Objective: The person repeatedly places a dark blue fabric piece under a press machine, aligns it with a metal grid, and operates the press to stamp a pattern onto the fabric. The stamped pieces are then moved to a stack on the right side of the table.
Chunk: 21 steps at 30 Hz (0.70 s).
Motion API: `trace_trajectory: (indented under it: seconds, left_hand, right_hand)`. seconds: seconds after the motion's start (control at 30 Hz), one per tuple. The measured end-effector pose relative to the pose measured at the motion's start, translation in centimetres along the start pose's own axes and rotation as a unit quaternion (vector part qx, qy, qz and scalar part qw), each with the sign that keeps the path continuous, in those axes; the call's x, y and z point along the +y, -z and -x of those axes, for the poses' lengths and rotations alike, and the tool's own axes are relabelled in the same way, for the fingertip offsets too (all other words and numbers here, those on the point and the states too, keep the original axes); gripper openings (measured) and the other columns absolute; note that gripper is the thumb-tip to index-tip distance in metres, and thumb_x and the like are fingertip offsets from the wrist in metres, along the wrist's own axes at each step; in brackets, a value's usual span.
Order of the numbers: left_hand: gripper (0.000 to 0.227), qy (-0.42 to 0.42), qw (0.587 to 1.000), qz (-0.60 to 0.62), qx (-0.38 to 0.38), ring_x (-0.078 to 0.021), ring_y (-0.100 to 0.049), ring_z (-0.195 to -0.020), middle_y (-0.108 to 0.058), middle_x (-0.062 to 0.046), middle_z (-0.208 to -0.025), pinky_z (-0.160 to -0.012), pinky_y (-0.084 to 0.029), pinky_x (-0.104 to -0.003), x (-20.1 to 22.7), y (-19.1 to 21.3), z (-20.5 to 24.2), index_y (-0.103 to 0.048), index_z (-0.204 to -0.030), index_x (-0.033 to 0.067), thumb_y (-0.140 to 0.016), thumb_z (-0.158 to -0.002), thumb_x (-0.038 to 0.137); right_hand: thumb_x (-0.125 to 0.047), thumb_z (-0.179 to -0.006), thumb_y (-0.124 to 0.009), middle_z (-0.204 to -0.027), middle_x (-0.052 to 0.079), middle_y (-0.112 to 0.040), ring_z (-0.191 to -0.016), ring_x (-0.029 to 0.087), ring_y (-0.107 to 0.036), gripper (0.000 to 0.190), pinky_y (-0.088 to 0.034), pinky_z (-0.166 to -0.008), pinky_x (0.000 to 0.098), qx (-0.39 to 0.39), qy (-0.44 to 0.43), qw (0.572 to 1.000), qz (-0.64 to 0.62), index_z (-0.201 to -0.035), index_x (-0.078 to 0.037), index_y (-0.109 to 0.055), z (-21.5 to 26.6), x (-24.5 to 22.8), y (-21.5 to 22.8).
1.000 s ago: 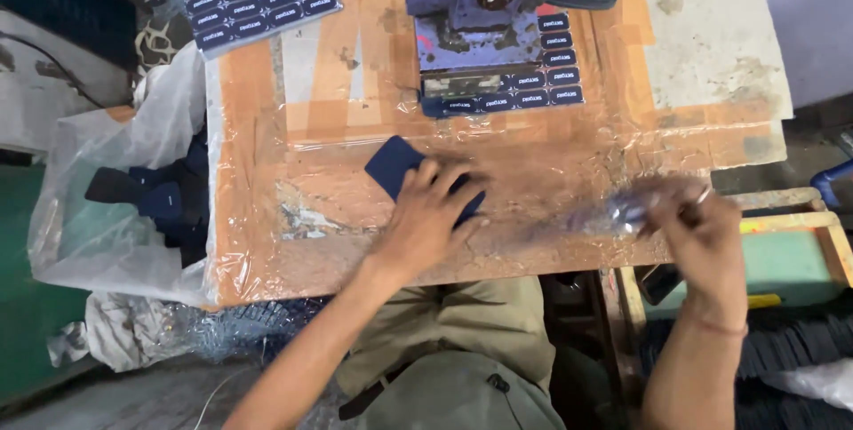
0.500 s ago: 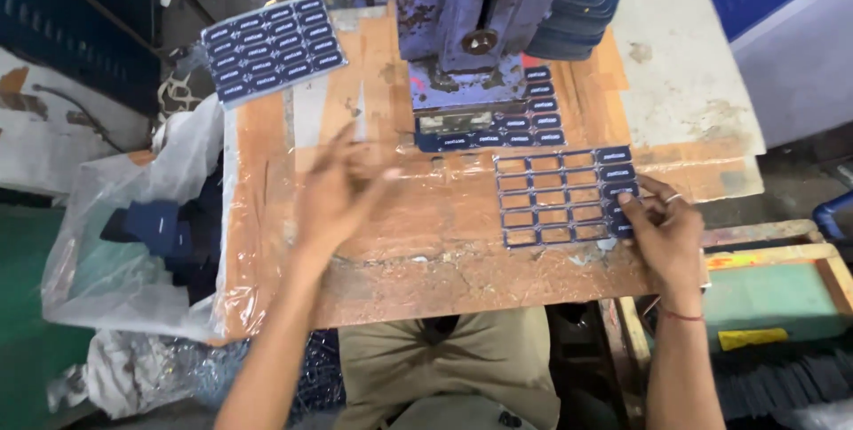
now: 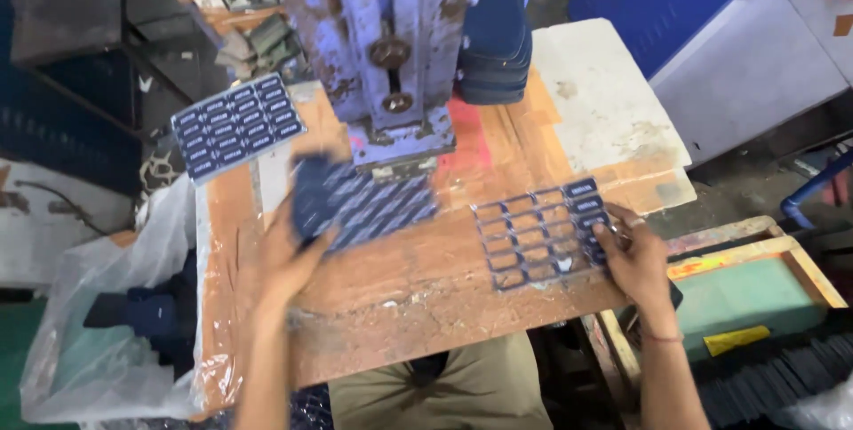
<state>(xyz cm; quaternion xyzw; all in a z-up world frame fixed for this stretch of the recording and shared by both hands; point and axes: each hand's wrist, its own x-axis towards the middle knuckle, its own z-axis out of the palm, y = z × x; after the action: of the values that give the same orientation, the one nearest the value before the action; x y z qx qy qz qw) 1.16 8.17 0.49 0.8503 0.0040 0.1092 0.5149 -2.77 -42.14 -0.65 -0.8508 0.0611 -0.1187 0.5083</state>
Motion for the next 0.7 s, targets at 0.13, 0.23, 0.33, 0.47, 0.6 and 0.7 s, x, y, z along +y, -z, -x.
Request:
trace_trajectory:
  seconds: [0.13,0.23,0.33,0.47,0.6,0.7]
  left_hand:
    - [0.091,0.19,0.982,-0.004,-0.02,-0.0262,-0.072,-0.105,-0.075,-0.018,-0.119,-0.092,-0.054,-0.037,-2.5,8.6,6.1,-0.044,-0.15,0.0033,-0.083,-0.072,0.028]
    - [0.106,0.361,0.873,-0.328,-0.018,-0.0408,-0.077,-0.094,-0.079,-0.027,-0.109,-0.087,-0.059,-0.047,1.9,7.4,7.3,-0.035,-0.167,0.0148,-0.088,-0.077,0.036]
    - [0.095,0.03,0.949,-0.296,0.107,-0.042,-0.051,-0.134,-0.054,-0.028,-0.145,-0.106,-0.047,-0.052,6.5,-2.2,6.6,-0.044,-0.151,0.0002,-0.085,-0.075,0.041]
    - [0.095,0.002,0.989,0.03,-0.142,-0.0373,-0.03,-0.153,-0.03,-0.024,-0.165,-0.121,-0.028,-0.044,13.1,-15.8,-1.3,-0.02,-0.165,0.0081,-0.061,-0.092,0.052]
    - [0.087,0.034,0.971,0.201,0.126,-0.0381,-0.045,-0.142,-0.049,-0.027,-0.152,-0.12,-0.034,-0.045,9.2,-26.6,-15.8,-0.044,-0.149,-0.0035,-0.053,-0.098,0.066]
    - [0.087,0.056,0.949,0.257,0.172,-0.033,-0.06,-0.127,-0.066,-0.023,-0.138,-0.111,-0.044,-0.043,9.9,-26.0,-20.5,-0.059,-0.137,-0.0036,-0.057,-0.09,0.069]
  right_hand:
    - [-0.02,-0.094,-0.076,-0.087,0.018,-0.076,-0.075,0.024,-0.075,0.045,-0.057,-0.069,0.0363,0.032,-0.097,0.963,0.248,-0.136,-0.006,-0.071,-0.1,-6.0,1.9]
    - [-0.024,-0.09,-0.082,-0.117,0.024,-0.074,-0.113,0.038,-0.068,0.053,-0.055,-0.094,0.0449,0.107,0.144,0.923,0.34,-0.131,0.006,-0.066,-2.1,-7.3,1.6]
    - [-0.03,-0.093,-0.076,-0.143,0.027,-0.059,-0.131,0.037,-0.059,0.066,-0.05,-0.105,0.0431,0.065,0.126,0.984,0.112,-0.143,0.006,-0.054,-7.1,-9.5,-1.2]
    - [-0.059,-0.092,-0.061,-0.162,0.025,-0.038,-0.149,0.034,-0.038,0.091,-0.035,-0.118,0.0423,-0.061,0.004,0.995,-0.082,-0.159,-0.003,-0.034,-16.6,-10.3,-6.8]
    - [-0.076,-0.086,-0.056,-0.161,0.026,-0.034,-0.152,0.034,-0.033,0.109,-0.028,-0.121,0.0423,-0.092,-0.056,0.986,-0.129,-0.16,-0.002,-0.027,-23.4,-11.8,-10.5]
    - [-0.079,-0.082,-0.059,-0.158,0.027,-0.04,-0.149,0.033,-0.038,0.116,-0.03,-0.121,0.0414,-0.128,-0.069,0.98,-0.133,-0.158,0.003,-0.025,-26.3,-10.7,-12.2]
